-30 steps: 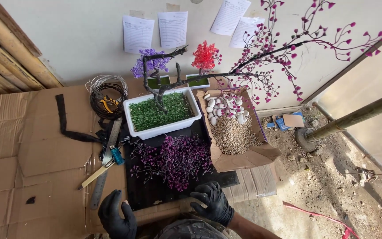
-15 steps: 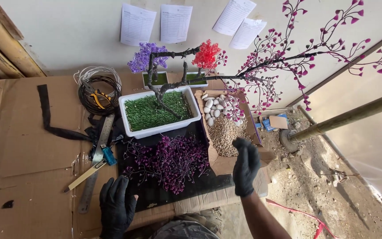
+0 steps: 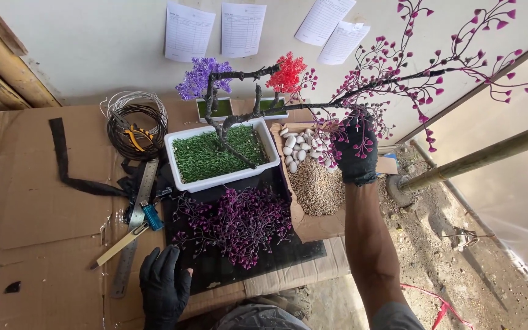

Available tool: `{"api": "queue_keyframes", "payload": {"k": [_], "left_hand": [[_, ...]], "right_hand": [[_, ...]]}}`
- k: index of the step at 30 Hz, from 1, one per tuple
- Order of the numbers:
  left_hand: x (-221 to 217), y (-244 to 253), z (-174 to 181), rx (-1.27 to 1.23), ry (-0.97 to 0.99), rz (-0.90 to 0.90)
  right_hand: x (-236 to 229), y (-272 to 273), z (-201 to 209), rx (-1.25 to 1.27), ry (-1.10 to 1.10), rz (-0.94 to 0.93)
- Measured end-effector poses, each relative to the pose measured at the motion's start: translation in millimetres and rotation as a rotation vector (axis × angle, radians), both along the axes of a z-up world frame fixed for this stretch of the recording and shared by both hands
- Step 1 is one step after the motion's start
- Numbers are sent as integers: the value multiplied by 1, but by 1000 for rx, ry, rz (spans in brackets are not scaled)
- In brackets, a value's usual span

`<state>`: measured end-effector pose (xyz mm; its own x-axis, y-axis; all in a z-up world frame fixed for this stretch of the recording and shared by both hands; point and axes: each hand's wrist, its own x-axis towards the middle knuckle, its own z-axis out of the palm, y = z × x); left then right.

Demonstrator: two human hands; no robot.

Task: The person assembles artificial trees by attaching small purple leaf clusters to black branches. They repeatedly pick up clusters from a tray, insert them into branch tips, and adjust the placement. The workspace includes other completed trees, a container of green material, and a box of white stones.

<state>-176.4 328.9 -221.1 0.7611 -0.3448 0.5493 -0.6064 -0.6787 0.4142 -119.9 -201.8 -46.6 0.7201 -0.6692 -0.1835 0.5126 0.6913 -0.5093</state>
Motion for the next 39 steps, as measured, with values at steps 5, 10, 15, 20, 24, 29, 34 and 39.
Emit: {"api": "queue_keyframes", "payload": {"k": [5, 10, 15, 20, 24, 29, 34, 39], "left_hand": [[1, -2, 2, 13, 28, -17], [2, -3, 0, 6, 26, -7], [3, -4, 4, -3, 16, 0], [3, -2, -1, -33, 27, -23], [1, -4, 1, -2, 50, -14], [0, -6, 9, -18, 33, -16], [0, -8, 11, 1, 33, 6], [1, -11, 17, 32, 24, 29]], "right_hand": [[2, -5, 5, -55, -117, 124], [1, -8, -2, -89, -26, 111], [0, -9, -12, -122, 57, 101], [2, -5, -23, -160, 175, 98], [7, 16, -13, -161, 222, 108], [2, 28, 14, -1649, 506, -82], [32, 26, 1, -271, -114, 250], [33, 24, -4, -236, -189, 368]]}}
